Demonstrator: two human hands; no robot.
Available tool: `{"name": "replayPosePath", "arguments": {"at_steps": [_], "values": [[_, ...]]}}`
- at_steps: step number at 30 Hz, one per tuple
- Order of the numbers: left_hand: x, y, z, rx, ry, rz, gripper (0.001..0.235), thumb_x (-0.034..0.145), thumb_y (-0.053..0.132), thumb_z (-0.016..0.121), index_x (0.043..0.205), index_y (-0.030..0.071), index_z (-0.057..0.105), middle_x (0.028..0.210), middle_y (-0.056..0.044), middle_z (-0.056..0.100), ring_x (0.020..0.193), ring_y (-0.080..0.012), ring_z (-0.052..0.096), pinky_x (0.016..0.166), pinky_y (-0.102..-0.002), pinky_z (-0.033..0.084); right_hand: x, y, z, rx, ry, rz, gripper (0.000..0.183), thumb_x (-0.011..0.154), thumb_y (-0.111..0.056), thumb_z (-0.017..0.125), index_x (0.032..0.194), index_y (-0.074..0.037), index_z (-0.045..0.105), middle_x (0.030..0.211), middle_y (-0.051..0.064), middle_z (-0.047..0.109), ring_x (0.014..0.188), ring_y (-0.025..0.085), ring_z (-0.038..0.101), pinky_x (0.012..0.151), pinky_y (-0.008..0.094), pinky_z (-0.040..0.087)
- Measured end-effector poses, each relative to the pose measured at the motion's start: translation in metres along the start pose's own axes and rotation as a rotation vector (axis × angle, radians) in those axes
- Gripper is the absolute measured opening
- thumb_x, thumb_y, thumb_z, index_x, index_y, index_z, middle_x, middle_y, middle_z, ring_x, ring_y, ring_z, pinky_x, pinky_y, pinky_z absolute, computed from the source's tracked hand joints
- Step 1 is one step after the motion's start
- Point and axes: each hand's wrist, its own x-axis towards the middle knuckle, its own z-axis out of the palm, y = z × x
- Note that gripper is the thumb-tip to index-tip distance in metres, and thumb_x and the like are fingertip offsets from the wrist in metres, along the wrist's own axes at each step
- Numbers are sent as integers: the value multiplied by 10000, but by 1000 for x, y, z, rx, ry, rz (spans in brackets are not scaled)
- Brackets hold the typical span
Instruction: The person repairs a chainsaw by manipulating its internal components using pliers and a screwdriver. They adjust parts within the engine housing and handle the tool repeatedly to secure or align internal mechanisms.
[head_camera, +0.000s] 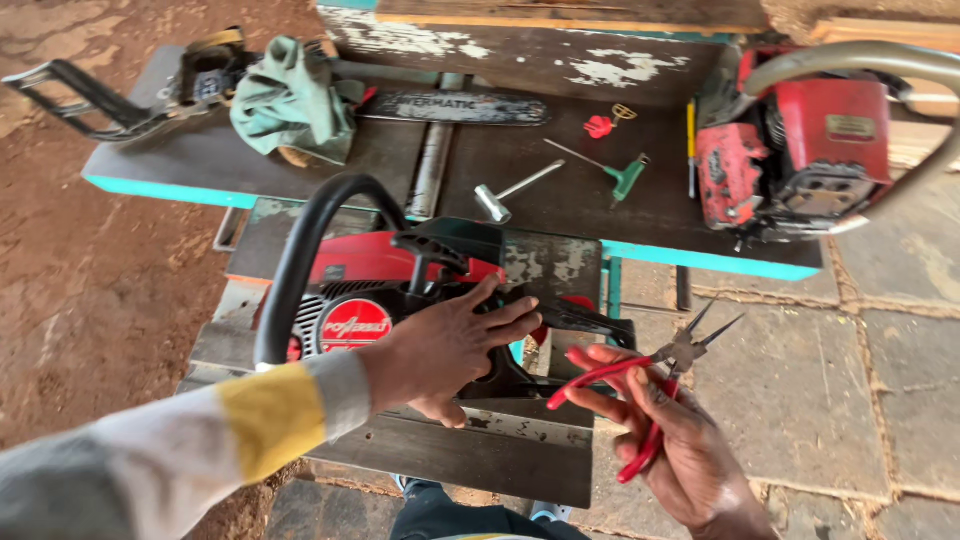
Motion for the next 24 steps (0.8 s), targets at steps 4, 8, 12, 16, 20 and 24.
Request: {"name": "replayPosePath", "arguments": {"at_steps": [4,8,12,16,20,24], "values": [[14,-6,-8,34,-13,94,667,837,743,566,881,129,822,1681,-31,143,1573,-273,-56,1213,-625,-75,-13,-6,16,145,-101,-67,409,972,-368,573,1164,-17,655,1190,227,745,609,175,677,387,245,454],[13,-8,-6,19,-24,91,693,856,737,572,842,98,839,1686,-66,202,1586,-289,-27,1231,-623,-69,-9,10,10,168,-24,-87,467,1032,-450,519,1021,-3,655,950,240,737,370,79,477,354,231,414],[13,-11,0,-26,90,108,580,796,647,654,849,94,822,1644,-108,268,1562,-321,6,1203,-656,-54,-3,39,-6,238,-52,-121,480,1060,-478,492,957,-32,637,863,190,732,379,41,419,351,229,405],[10,-15,10,-109,146,171,527,770,568,675,792,59,810,1639,-147,271,1560,-332,42,1201,-672,-42,-4,63,-11,475,-155,-147,449,1161,-425,538,1013,-9,623,836,167,703,410,81,473,367,265,442],[20,-37,19,-188,137,323,589,820,584,597,757,34,797,1629,-166,264,1561,-340,58,1191,-707,-22,-8,78,3,234,273,-58,336,909,-277,608,1027,37,620,870,254,762,469,161,601,459,271,486],[46,-64,30,-148,143,620,715,998,469,419,601,13,802,1676,-131,266,1587,-312,46,1191,-705,13,-35,107,13,221,210,46,516,799,-159,585,1282,21,604,1076,197,737,870,249,736,769,384,614]]}}
